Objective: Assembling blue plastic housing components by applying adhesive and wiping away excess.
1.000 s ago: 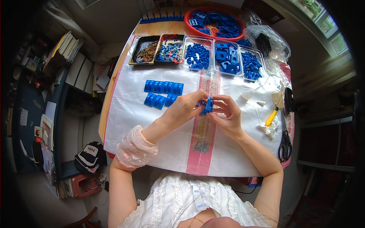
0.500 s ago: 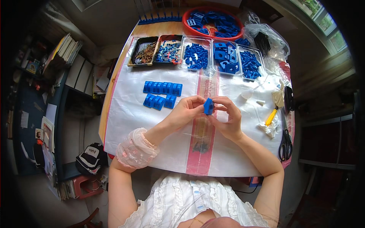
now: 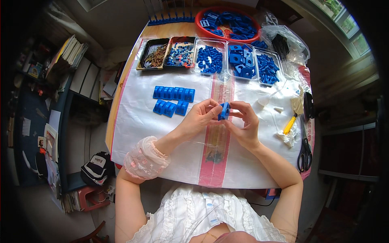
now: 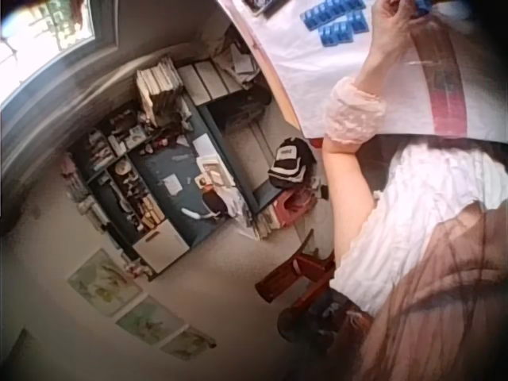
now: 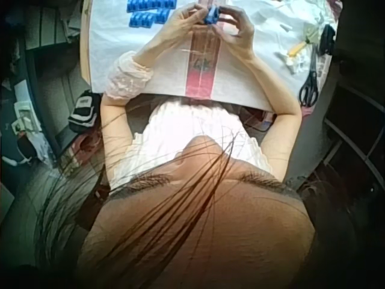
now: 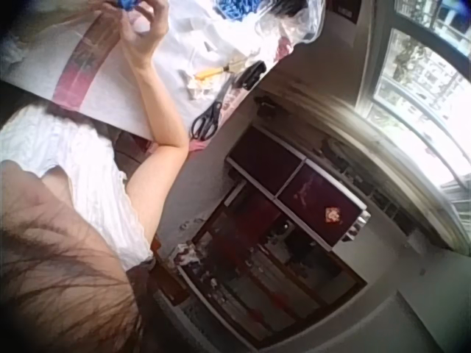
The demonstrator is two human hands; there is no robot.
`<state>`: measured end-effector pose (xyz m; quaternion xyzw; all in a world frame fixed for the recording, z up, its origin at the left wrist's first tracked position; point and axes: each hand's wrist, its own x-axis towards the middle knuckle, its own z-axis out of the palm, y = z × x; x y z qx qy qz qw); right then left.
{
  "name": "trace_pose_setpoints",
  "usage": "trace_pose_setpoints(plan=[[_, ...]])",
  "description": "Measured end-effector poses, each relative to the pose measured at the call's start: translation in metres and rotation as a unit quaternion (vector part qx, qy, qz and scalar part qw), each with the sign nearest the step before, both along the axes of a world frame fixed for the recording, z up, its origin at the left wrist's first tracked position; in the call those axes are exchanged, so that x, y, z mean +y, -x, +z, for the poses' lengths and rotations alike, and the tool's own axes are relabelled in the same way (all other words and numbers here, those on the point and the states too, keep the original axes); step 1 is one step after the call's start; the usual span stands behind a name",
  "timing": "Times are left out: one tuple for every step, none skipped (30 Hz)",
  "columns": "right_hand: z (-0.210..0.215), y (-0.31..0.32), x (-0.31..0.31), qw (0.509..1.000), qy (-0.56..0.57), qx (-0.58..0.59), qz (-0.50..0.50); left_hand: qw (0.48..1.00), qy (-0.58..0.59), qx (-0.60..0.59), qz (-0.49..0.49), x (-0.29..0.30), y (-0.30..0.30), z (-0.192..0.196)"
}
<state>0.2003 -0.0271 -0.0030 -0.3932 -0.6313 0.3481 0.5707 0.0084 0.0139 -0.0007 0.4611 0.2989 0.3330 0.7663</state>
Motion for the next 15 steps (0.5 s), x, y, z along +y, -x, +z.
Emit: trace_pose_setpoints(plan=[[0.0000,-0.0007,-0.0001,1.000,0.004,-0.001,-0.006,1.000,0.005,0.002,-0.004,-0.0002,-0.0005,0.0019],[0.0000,-0.0015,-0.0002,1.000,0.008,-0.002,-0.012,1.000,0.010,0.004,-0.007,-0.0007,-0.0011,0.0051],[0.0006,-0.0018,0.0001,0.999,-0.025,-0.029,-0.007,1.000,0.015,0.006,-0.009,-0.0014,-0.0009,0.0081],[0.0011,-0.0022,0.0004,0.997,-0.057,-0.057,-0.003,1.000,0.025,0.010,-0.016,-0.0019,0.0000,0.0079],[0.0017,-0.0023,0.0005,0.992,-0.090,-0.084,0.001,0.999,0.035,0.014,-0.023,-0.0024,0.0015,0.0071],[0.0020,-0.0025,0.0006,0.989,-0.106,-0.101,0.003,0.998,0.045,0.018,-0.030,-0.0025,0.0025,0.0058],[0.0024,-0.0026,0.0006,0.985,-0.123,-0.118,0.004,0.998,0.041,0.026,-0.031,-0.0020,0.0034,0.0042],[0.0026,-0.0026,0.0005,0.981,-0.139,-0.135,0.006,0.998,0.037,0.034,-0.031,-0.0013,0.0042,0.0024],[0.0017,-0.0025,0.0005,0.983,-0.131,-0.128,0.008,0.998,0.033,0.042,-0.033,-0.0005,0.0044,0.0011],[0.0000,-0.0018,0.0006,0.985,-0.124,-0.120,0.009,0.998,0.029,0.041,-0.038,-0.0006,0.0045,0.0003],[-0.0009,-0.0015,0.0004,0.987,-0.116,-0.112,0.011,0.998,0.025,0.040,-0.043,-0.0013,0.0044,-0.0004],[-0.0003,-0.0019,0.0004,0.986,-0.120,-0.114,0.010,0.998,0.020,0.038,-0.048,-0.0008,0.0041,0.0002],[0.0004,-0.0025,-0.0008,0.985,-0.124,-0.116,0.009,0.997,0.023,0.036,-0.057,-0.0006,0.0041,0.0021],[0.0010,-0.0034,-0.0021,0.985,-0.128,-0.118,0.007,0.997,0.025,0.034,-0.066,-0.0008,0.0039,0.0055],[0.0021,-0.0039,-0.0019,0.984,-0.134,-0.121,0.009,0.996,0.025,0.033,-0.075,-0.0002,0.0041,0.0088]])
